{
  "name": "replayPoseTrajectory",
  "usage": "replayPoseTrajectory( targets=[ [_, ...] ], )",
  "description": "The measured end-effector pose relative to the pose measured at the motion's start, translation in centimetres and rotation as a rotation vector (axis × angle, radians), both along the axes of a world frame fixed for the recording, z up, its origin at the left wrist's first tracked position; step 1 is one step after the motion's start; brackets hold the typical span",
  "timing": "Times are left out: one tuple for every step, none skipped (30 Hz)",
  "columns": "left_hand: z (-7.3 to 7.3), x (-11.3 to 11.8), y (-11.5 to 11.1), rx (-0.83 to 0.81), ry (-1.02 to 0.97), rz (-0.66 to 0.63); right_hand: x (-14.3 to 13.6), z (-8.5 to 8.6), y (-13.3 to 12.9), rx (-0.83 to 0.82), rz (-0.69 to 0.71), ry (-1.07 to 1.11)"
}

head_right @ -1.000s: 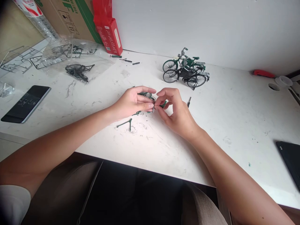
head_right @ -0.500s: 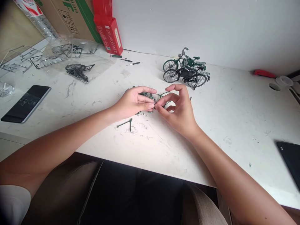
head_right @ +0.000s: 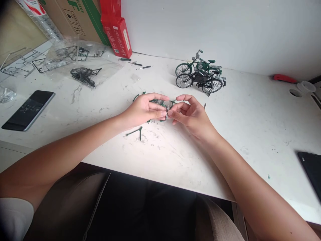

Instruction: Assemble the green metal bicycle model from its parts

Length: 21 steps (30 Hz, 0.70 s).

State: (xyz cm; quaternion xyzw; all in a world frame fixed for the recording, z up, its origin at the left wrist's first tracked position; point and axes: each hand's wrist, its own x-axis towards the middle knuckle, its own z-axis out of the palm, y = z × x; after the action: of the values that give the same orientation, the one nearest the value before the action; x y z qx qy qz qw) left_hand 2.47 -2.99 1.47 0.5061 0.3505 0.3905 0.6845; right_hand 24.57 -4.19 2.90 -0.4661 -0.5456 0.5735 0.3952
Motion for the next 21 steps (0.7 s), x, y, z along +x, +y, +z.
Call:
replayPoseTrajectory(
  targets=[
    [0.03,0.00,-0.01,-0.008,0.000,0.002,0.01,0.02,0.02,-0.017,-0.003,0.008],
    [0.07,-0.01,-0.01,-0.013,0.001,0.002,0.02,0.04,0.02,-0.028,-0.006,0.014],
    [0.09,-0.01,-0.02,-0.017,0.000,0.002,0.02,0.07,0.02,-0.033,-0.009,0.017],
    [0.11,-0.02,-0.02,-0.019,-0.001,0.001,0.02,0.09,0.00,-0.035,-0.012,0.019],
    [0.13,-0.01,-0.02,-0.023,0.000,0.000,0.02,0.12,-0.02,-0.037,-0.013,0.021],
    [0.15,-0.01,-0.03,-0.027,0.000,0.000,0.01,0.14,-0.03,-0.040,-0.014,0.022],
    [0.17,0.00,-0.04,-0.031,0.000,0.000,0.01,0.16,-0.04,-0.045,-0.014,0.023],
    [0.18,0.01,-0.05,-0.034,0.000,0.002,0.00,0.18,-0.04,-0.052,-0.015,0.026],
    [0.20,0.03,-0.06,-0.037,-0.001,0.004,0.00,0.20,-0.03,-0.059,-0.017,0.030],
    [0.23,0.04,-0.07,-0.039,-0.001,0.005,0.00,0.21,-0.02,-0.068,-0.017,0.035],
    [0.25,0.05,-0.07,-0.041,-0.002,0.006,0.00,0.24,0.00,-0.077,-0.017,0.042],
    [0.26,0.05,-0.08,-0.043,-0.004,0.007,0.01,0.26,0.03,-0.088,-0.014,0.047],
    [0.27,0.05,-0.07,-0.045,-0.005,0.007,0.02,0.28,0.05,-0.098,-0.011,0.052],
    [0.26,0.05,-0.07,-0.045,-0.007,0.007,0.02,0.30,0.06,-0.105,-0.008,0.055],
    [0.23,0.04,-0.06,-0.042,-0.008,0.006,0.03,0.31,0.07,-0.109,-0.007,0.056],
    [0.18,0.03,-0.05,-0.036,-0.007,0.003,0.04,0.31,0.07,-0.108,-0.007,0.055],
    [0.11,0.02,-0.05,-0.027,-0.005,0.000,0.05,0.30,0.06,-0.106,-0.006,0.053],
    [0.03,0.01,-0.05,-0.015,-0.003,-0.002,0.07,0.28,0.05,-0.103,-0.005,0.050],
    [-0.05,0.00,-0.05,-0.002,-0.001,-0.004,0.09,0.25,0.03,-0.103,-0.002,0.047],
    [-0.13,-0.01,-0.06,0.010,0.001,-0.006,0.11,0.22,0.02,-0.106,0.001,0.045],
    [-0.20,-0.02,-0.07,0.021,0.002,-0.008,0.14,0.19,0.01,-0.111,0.002,0.044]
  ],
)
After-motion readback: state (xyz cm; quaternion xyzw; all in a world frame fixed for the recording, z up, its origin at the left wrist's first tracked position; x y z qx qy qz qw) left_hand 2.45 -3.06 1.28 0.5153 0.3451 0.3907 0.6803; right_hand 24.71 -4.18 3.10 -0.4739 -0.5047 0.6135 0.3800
